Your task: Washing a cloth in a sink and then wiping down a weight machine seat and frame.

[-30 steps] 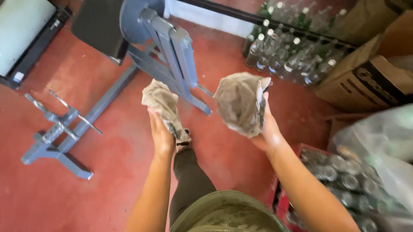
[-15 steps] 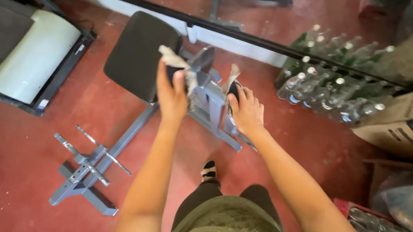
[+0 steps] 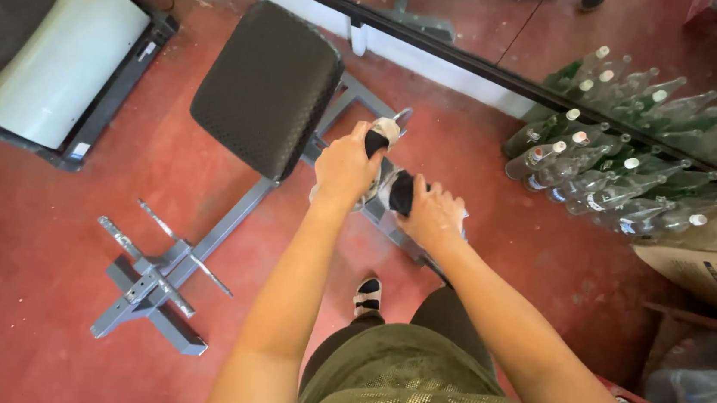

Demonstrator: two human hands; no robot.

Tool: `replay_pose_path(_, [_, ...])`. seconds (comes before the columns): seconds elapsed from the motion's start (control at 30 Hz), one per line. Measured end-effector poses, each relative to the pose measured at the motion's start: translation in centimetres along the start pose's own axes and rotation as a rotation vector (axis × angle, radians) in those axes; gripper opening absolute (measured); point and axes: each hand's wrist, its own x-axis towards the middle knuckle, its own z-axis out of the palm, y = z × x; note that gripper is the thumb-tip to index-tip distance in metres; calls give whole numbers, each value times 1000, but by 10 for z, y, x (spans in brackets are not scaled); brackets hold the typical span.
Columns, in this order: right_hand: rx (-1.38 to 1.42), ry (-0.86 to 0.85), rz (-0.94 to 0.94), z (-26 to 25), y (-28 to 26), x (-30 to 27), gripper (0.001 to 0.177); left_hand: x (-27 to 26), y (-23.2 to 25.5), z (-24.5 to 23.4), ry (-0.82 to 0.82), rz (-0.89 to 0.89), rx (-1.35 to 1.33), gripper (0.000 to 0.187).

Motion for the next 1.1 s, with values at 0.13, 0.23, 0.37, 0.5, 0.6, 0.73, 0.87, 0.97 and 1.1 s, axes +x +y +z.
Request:
replay_pose_path(0.13, [71,22,-34,6,4,3,97,-16,21,-49,-110,-3,-99,45])
replay_pose_path(0.23, [91,73,-41,-3,0,-2,93,-18,11,-48,-99,-19,-150,47])
replay_pose_path(0.37, [116,107,-53,-23,-4,-19,87,-33,7,-52,-83,9,-259,52])
replay_pose_path(0.5, [128,141,-71,-27,-5,-21,86,-46,17,-68,-94,-61,-319,47])
replay_pose_path(0.6, [137,101,-81,-26,-3,-21,83,-47,17,-61,-99,-108,-306,46])
replay_pose_path(0.73, [146,225,-116,-7,2,-12,83,-54,27,-67,-88,-175,-313,41])
replay_pose_path(0.87, [168,266,-147,5,6,-6,83,-58,32,-68,-74,-182,-310,36])
replay_pose_path(0.97, [161,313,-149,18,10,1,83,-59,34,-68,-64,-178,-282,35])
replay_pose_path(1.1, [155,328,-161,23,13,4,85,-59,37,-65,-49,-173,-249,36])
